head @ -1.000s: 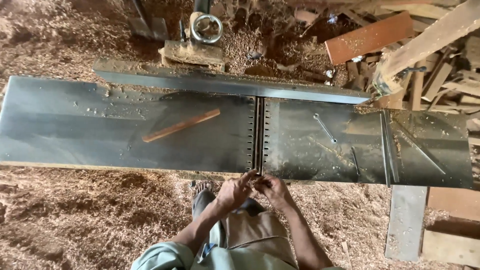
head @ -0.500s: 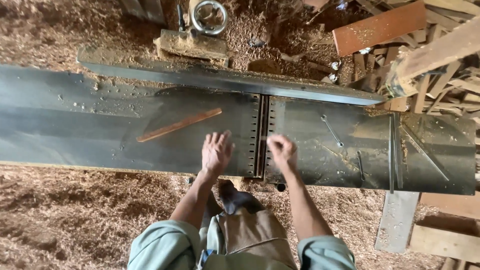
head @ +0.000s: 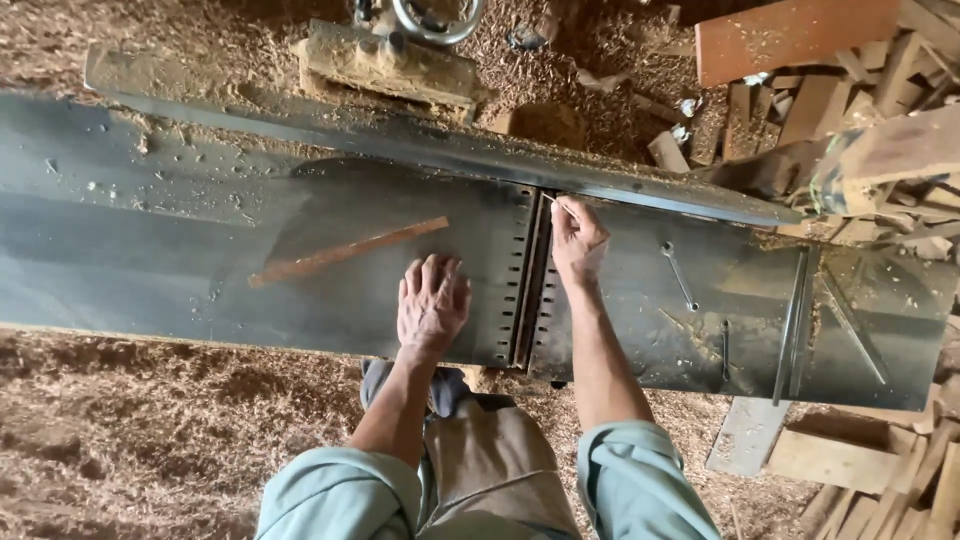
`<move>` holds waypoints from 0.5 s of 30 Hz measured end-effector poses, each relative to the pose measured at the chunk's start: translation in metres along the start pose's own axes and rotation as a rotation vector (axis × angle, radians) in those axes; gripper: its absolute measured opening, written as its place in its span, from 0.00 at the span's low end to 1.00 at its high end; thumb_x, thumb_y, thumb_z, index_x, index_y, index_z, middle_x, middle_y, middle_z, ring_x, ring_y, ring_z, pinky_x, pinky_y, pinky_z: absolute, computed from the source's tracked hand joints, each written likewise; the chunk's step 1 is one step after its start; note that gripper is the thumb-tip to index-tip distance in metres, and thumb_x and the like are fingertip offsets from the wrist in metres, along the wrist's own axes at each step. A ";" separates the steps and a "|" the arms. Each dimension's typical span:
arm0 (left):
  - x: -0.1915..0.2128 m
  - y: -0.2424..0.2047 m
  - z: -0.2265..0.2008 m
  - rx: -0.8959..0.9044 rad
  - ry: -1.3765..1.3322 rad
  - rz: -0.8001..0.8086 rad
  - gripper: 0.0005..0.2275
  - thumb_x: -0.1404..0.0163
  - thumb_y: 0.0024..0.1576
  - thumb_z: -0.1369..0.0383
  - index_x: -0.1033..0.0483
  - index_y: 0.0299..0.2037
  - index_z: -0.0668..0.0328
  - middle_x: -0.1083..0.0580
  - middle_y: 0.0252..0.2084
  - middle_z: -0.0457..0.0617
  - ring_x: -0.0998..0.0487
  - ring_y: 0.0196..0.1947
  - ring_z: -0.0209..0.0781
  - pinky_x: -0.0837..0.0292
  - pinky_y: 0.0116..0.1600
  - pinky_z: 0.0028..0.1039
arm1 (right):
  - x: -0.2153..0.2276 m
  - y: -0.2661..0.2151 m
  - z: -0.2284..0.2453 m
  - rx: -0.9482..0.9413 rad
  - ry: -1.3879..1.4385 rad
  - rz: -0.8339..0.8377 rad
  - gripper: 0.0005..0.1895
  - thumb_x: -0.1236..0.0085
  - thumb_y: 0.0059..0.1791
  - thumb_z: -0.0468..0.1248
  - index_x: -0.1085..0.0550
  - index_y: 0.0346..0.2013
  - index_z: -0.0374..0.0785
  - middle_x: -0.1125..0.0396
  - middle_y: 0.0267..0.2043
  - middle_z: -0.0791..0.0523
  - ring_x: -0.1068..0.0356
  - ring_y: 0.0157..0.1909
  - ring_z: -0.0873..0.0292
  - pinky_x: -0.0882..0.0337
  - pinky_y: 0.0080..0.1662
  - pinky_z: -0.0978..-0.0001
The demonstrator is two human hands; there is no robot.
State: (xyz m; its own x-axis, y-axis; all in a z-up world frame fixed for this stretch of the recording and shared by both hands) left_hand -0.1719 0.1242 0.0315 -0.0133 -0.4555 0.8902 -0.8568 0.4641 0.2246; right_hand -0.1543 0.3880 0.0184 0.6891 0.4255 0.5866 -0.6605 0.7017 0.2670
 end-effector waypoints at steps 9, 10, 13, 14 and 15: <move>0.000 0.002 0.001 0.005 0.005 -0.020 0.16 0.47 0.57 0.58 0.25 0.55 0.47 0.30 0.50 0.51 0.27 0.54 0.58 0.28 0.44 0.41 | -0.015 0.010 -0.017 0.086 -0.069 0.061 0.03 0.34 0.51 0.37 0.17 0.38 0.50 0.24 0.33 0.56 0.22 0.35 0.50 0.23 0.37 0.60; -0.001 0.001 0.001 0.000 0.014 -0.030 0.16 0.47 0.57 0.58 0.25 0.55 0.47 0.30 0.50 0.51 0.27 0.54 0.58 0.28 0.44 0.40 | -0.016 0.009 -0.019 0.124 -0.112 0.071 0.04 0.34 0.51 0.38 0.18 0.39 0.52 0.24 0.32 0.57 0.22 0.35 0.50 0.23 0.37 0.58; -0.004 -0.001 0.002 0.001 0.023 -0.036 0.16 0.47 0.57 0.57 0.25 0.54 0.46 0.30 0.50 0.51 0.26 0.54 0.58 0.28 0.44 0.41 | -0.014 0.012 -0.018 0.196 -0.144 0.079 0.04 0.33 0.50 0.39 0.17 0.39 0.54 0.24 0.33 0.58 0.22 0.35 0.51 0.23 0.37 0.60; -0.005 -0.001 0.002 0.003 0.024 -0.035 0.16 0.47 0.57 0.57 0.25 0.54 0.46 0.30 0.50 0.51 0.26 0.54 0.58 0.28 0.44 0.41 | -0.015 0.012 -0.025 0.196 -0.144 0.080 0.04 0.33 0.50 0.39 0.17 0.39 0.54 0.24 0.33 0.58 0.22 0.35 0.51 0.23 0.37 0.60; -0.005 -0.001 0.002 0.002 0.022 -0.042 0.16 0.47 0.57 0.57 0.25 0.54 0.46 0.30 0.50 0.51 0.26 0.54 0.58 0.28 0.44 0.41 | -0.016 0.010 -0.029 0.257 -0.158 0.085 0.04 0.33 0.50 0.38 0.17 0.39 0.52 0.25 0.32 0.58 0.23 0.35 0.51 0.23 0.37 0.61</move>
State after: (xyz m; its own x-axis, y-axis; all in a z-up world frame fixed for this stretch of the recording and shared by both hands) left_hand -0.1722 0.1247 0.0256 0.0343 -0.4580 0.8883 -0.8572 0.4435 0.2618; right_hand -0.1630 0.4054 -0.0105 0.5867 0.3677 0.7215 -0.7813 0.4915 0.3848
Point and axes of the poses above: each hand's wrist, its own y-axis towards the middle knuckle, its own x-axis out of the back of the hand, z = x × y, the point moved 3 cm from there along y, towards the middle knuckle
